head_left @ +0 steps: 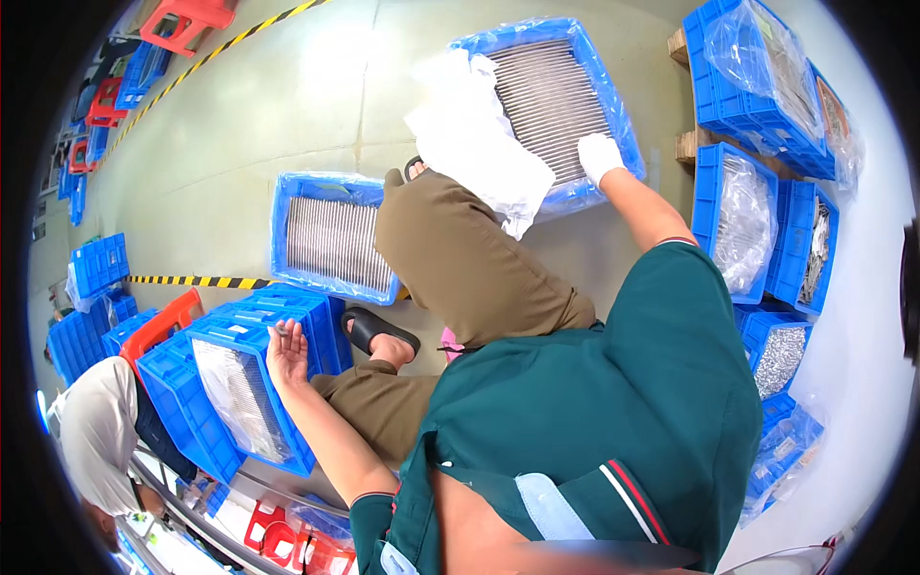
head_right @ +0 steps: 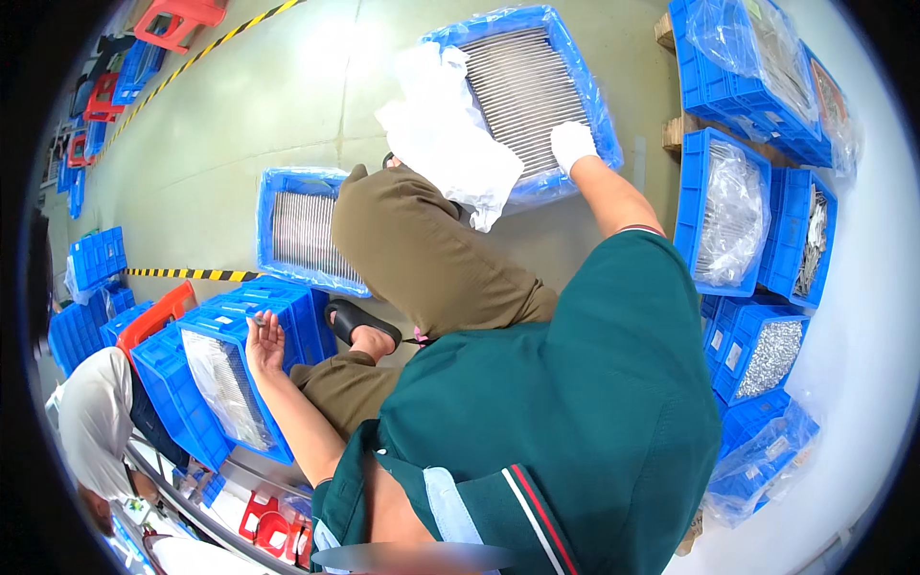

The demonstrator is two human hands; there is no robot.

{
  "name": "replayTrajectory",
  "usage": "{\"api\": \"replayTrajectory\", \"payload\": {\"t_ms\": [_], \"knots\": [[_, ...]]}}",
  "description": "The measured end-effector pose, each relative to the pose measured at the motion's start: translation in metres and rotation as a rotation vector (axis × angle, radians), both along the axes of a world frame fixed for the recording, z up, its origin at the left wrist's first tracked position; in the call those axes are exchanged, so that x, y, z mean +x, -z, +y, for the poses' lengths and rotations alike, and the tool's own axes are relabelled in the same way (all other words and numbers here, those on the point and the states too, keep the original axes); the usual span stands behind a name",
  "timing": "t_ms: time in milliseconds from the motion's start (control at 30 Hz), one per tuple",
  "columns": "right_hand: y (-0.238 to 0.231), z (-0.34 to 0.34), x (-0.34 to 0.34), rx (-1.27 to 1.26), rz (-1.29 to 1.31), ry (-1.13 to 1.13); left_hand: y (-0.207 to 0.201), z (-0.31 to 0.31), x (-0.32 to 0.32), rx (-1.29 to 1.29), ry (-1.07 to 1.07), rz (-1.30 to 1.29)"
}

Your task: The person sorts and organizes metal rods and round metal components into a plastic tray by hand, after checking individual components.

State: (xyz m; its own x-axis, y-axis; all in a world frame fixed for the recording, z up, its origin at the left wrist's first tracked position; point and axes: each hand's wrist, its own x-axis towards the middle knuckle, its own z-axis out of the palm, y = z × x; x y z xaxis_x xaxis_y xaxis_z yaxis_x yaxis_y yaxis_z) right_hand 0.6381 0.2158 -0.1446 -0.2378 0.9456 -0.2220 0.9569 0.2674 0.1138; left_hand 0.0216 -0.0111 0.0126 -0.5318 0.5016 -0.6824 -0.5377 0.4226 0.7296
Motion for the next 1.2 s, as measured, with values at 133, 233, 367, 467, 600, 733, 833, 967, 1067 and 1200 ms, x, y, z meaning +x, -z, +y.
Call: {"api": "replayTrajectory", "payload": {"t_ms": [133,233,367,467,600,733,833,967,1067,1200], "knots": [[0.014,0.007,0.0,0.059,-0.005,0.029,0.004,-0.006,-0.002,-0.038,-0.008,0.022],[0.016,0.012,-0.002,0.011,-0.027,-0.094,0.009,-0.009,-0.003,-0.057,-0.004,0.018],[0.021,0.014,0.004,0.012,-0.011,-0.147,0.012,-0.009,-0.002,-0.1,0.003,0.016],[0.02,0.019,0.004,0.007,-0.003,-0.102,0.014,-0.014,-0.003,-0.12,-0.005,0.014],[0.021,0.028,0.013,0.029,-0.105,-0.145,0.02,-0.014,-0.005,-0.132,-0.013,-0.002],[0.019,0.037,0.02,-0.102,-0.016,-0.202,0.018,-0.007,0.008,-0.151,-0.01,-0.004],[0.015,0.043,0.017,-0.048,0.027,-0.254,0.02,-0.013,0.006,-0.157,-0.004,0.01],[0.021,0.046,0.012,0.01,0.001,-0.277,0.016,-0.013,0.012,-0.175,-0.021,0.024],[0.029,0.053,0.006,-0.031,-0.013,-0.25,0.013,-0.014,0.011,-0.168,-0.026,0.032],[0.034,0.061,-0.005,-0.113,-0.162,-0.114,0.01,-0.015,0.012,-0.165,-0.04,0.042]]}}
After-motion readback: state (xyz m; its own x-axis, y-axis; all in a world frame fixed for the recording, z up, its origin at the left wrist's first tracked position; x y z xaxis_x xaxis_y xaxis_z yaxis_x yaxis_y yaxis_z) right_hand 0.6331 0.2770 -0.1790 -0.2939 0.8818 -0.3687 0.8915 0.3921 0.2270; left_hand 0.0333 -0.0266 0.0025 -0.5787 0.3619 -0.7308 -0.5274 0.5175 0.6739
